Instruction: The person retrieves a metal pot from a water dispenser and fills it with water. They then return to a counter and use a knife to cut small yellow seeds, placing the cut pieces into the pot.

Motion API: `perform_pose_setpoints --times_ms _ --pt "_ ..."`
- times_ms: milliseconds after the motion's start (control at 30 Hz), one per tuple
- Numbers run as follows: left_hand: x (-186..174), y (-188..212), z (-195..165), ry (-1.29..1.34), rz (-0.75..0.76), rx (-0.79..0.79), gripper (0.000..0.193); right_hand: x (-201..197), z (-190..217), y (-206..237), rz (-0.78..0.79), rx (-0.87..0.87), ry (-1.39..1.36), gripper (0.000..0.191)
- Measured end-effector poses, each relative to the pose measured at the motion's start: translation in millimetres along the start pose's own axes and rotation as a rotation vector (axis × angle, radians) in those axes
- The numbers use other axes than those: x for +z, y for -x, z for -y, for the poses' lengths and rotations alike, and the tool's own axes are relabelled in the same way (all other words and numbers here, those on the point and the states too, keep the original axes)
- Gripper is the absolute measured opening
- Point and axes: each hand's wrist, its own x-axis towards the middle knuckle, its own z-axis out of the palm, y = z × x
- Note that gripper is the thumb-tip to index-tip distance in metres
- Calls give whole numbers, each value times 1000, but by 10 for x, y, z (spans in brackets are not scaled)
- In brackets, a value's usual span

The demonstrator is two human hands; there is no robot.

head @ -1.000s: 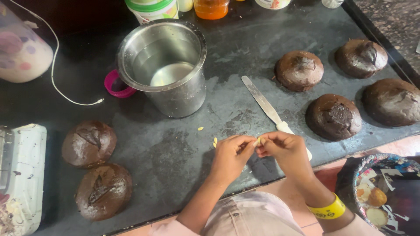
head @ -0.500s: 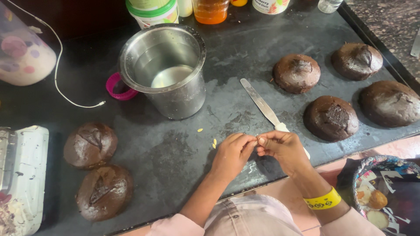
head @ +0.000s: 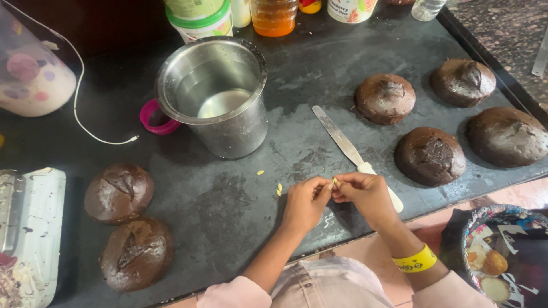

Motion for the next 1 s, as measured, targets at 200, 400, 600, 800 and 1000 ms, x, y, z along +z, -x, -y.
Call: perform_pose_setpoints --times_ms 200,400,600,800,1000 --pt "82 -2 100 108 -17 -109 12 26 16 58 -39 -85 396 23" --pt "97 -24 52 -31 -59 -191 14 78 56 176 -144 -617 931 21" --pt "99 -29 5 -67 -73 -224 14 70 62 164 -102 -639 979 18" --pt "120 -18 137 18 -56 -216 15 -59 29 46 23 -72 568 21" --pt "126 -98 298 109 -5 -177 14 -130 50 -83 115 -62 432 21"
